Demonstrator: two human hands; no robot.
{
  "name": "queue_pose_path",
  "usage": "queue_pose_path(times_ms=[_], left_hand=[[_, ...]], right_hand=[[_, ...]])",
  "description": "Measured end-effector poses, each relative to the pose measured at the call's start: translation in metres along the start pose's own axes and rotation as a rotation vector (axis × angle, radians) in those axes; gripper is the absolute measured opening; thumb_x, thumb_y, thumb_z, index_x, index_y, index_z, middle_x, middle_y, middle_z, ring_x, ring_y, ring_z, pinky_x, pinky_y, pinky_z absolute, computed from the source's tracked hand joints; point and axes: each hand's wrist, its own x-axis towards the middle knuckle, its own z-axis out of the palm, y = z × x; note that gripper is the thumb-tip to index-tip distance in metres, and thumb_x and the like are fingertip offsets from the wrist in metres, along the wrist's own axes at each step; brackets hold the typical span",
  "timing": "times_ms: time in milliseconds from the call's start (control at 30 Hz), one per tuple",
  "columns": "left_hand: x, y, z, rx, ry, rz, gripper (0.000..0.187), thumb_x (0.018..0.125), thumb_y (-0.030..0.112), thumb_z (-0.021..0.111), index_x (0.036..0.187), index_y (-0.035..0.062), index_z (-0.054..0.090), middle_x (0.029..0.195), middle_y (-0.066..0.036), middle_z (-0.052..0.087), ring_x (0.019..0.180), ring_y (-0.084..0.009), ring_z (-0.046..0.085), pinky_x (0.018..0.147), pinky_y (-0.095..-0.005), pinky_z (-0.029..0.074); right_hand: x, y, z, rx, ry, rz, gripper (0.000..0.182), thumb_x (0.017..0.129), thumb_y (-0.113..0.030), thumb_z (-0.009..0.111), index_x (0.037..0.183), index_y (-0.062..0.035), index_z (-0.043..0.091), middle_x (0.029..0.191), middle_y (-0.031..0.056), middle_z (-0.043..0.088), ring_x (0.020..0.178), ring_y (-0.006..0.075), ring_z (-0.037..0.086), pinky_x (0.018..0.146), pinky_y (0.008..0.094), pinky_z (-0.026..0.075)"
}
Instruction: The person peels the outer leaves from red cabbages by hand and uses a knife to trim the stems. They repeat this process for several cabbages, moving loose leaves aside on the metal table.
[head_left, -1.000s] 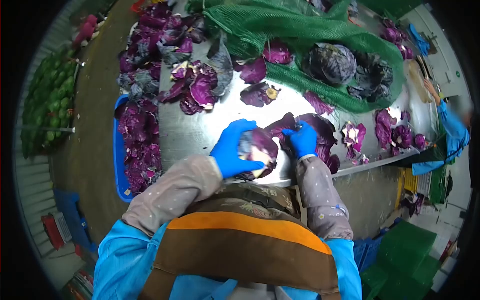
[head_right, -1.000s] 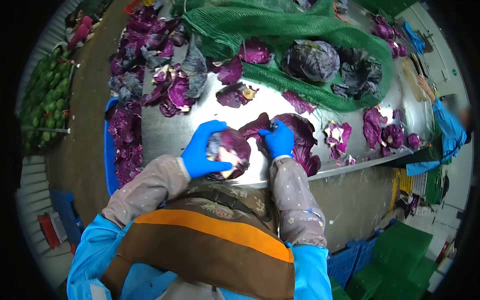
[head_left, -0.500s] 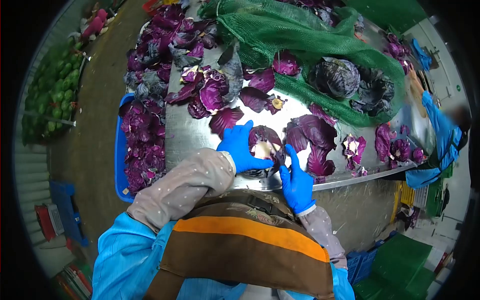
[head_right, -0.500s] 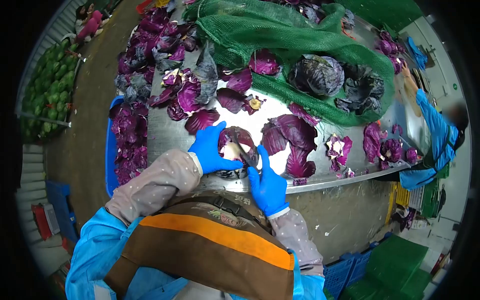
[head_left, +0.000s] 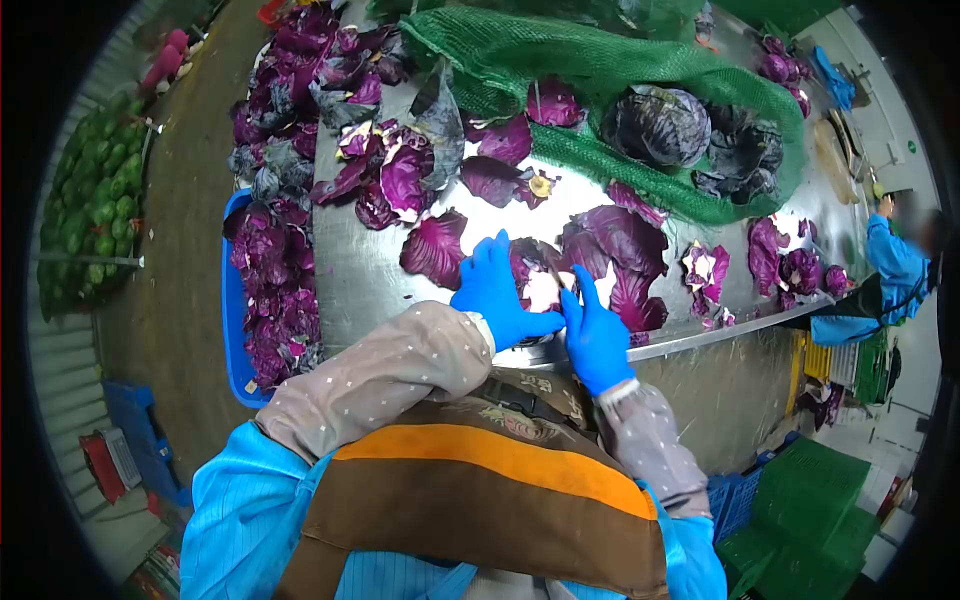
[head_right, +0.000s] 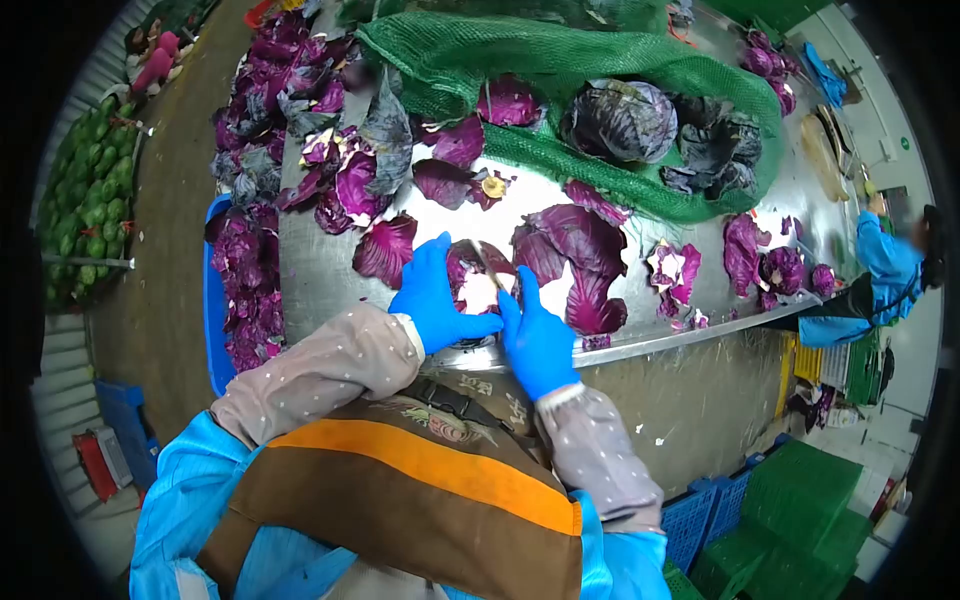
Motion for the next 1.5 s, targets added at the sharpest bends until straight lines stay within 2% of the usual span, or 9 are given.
queue_pose_path(times_ms=[67,367,600,767,867,967,1167,1300,1500], left_hand=[[0.001,0.004,0.004,0.009,0.088,0.001,0.125,0.053,0.052,0.086,0.141,-0.0053,0.017,0.137,-0.028,0.03,0.126,-0.0435,0.035,0.105,-0.0497,0.033],[-0.007,0.006,0.008,0.055,0.09,0.147,0.121,0.056,0.051,0.084,0.143,-0.0015,0.018,0.141,-0.029,0.026,0.13,-0.0446,0.03,0.108,-0.0508,0.028],[-0.02,-0.044,0.018,-0.258,0.238,0.378,0.124,0.051,0.045,0.089,0.142,0.0005,0.017,0.138,-0.025,0.028,0.131,-0.0412,0.028,0.107,-0.0469,0.03],[-0.035,-0.075,0.024,-0.933,0.288,-0.015,0.111,0.057,0.034,0.091,0.135,-0.0017,0.019,0.126,-0.021,0.042,0.116,-0.0273,0.048,0.1,-0.0393,0.042],[-0.043,-0.079,-0.013,-0.598,-0.114,-0.346,0.098,0.058,0.033,0.091,0.129,-0.0002,0.033,0.128,-0.022,0.041,0.113,-0.0284,0.049,0.098,-0.0385,0.043],[-0.03,-0.049,-0.053,0.203,0.356,0.305,0.102,0.052,0.039,0.091,0.129,-0.0004,0.036,0.129,-0.024,0.04,0.118,-0.0342,0.045,0.102,-0.0428,0.038],[0.001,-0.026,-0.023,-0.006,-0.053,0.125,0.135,0.049,0.056,0.086,0.143,-0.0109,0.015,0.142,-0.032,0.03,0.133,-0.0415,0.033,0.111,-0.0427,0.028],[0.003,-0.022,-0.025,-0.001,-0.086,0.082,0.136,0.049,0.056,0.086,0.142,-0.0122,0.015,0.141,-0.032,0.031,0.132,-0.0411,0.035,0.111,-0.0422,0.029],[0.0,-0.022,-0.02,-0.039,0.005,0.078,0.135,0.049,0.055,0.087,0.141,-0.0134,0.016,0.139,-0.031,0.035,0.131,-0.0396,0.038,0.109,-0.0419,0.032]], right_hand=[[0.013,0.037,0.039,0.07,0.258,-0.126,0.046,0.097,-0.038,0.047,0.132,-0.01,0.048,0.067,0.0211,0.063,0.063,0.0399,0.064,0.054,0.0476,0.047],[0.056,0.02,-0.008,-0.098,0.101,-0.025,0.024,0.075,-0.023,0.068,0.093,-0.0075,0.065,0.075,0.0203,0.065,0.072,0.0398,0.064,0.062,0.0478,0.05],[0.127,0.09,0.033,-0.036,0.15,0.155,0.042,0.068,-0.033,0.08,0.094,-0.0029,0.067,0.092,0.0248,0.065,0.087,0.041,0.063,0.074,0.0458,0.051],[0.08,0.025,0.02,0.801,0.328,-0.078,0.063,0.071,-0.032,0.083,0.122,-0.0033,0.059,0.083,0.007,0.067,0.074,0.0129,0.06,0.069,0.03,0.05],[0.011,-0.006,0.009,0.503,-0.049,-0.073,0.078,0.073,-0.026,0.082,0.139,-0.0054,0.044,0.111,0.015,0.065,0.091,0.0138,0.061,0.083,0.0301,0.05],[0.016,0.01,0.033,0.786,-0.139,-0.177,0.082,0.073,-0.025,0.082,0.141,-0.0064,0.041,0.12,0.0178,0.062,0.1,0.0153,0.061,0.086,0.0311,0.05],[-0.008,-0.002,0.001,0.086,-0.042,-0.159,0.073,0.09,-0.047,0.056,0.148,-0.0167,0.026,0.055,0.0141,0.058,0.049,0.0331,0.059,0.047,0.0423,0.043],[-0.011,-0.004,0.0,-0.092,-0.018,-0.205,0.063,0.095,-0.039,0.049,0.149,-0.017,0.024,0.056,0.013,0.059,0.05,0.0325,0.059,0.046,0.0419,0.042],[0.014,0.011,0.037,0.379,0.123,-0.082,0.044,0.098,-0.041,0.043,0.127,-0.0108,0.055,0.102,0.0255,0.064,0.095,0.0421,0.062,0.077,0.046,0.05]])
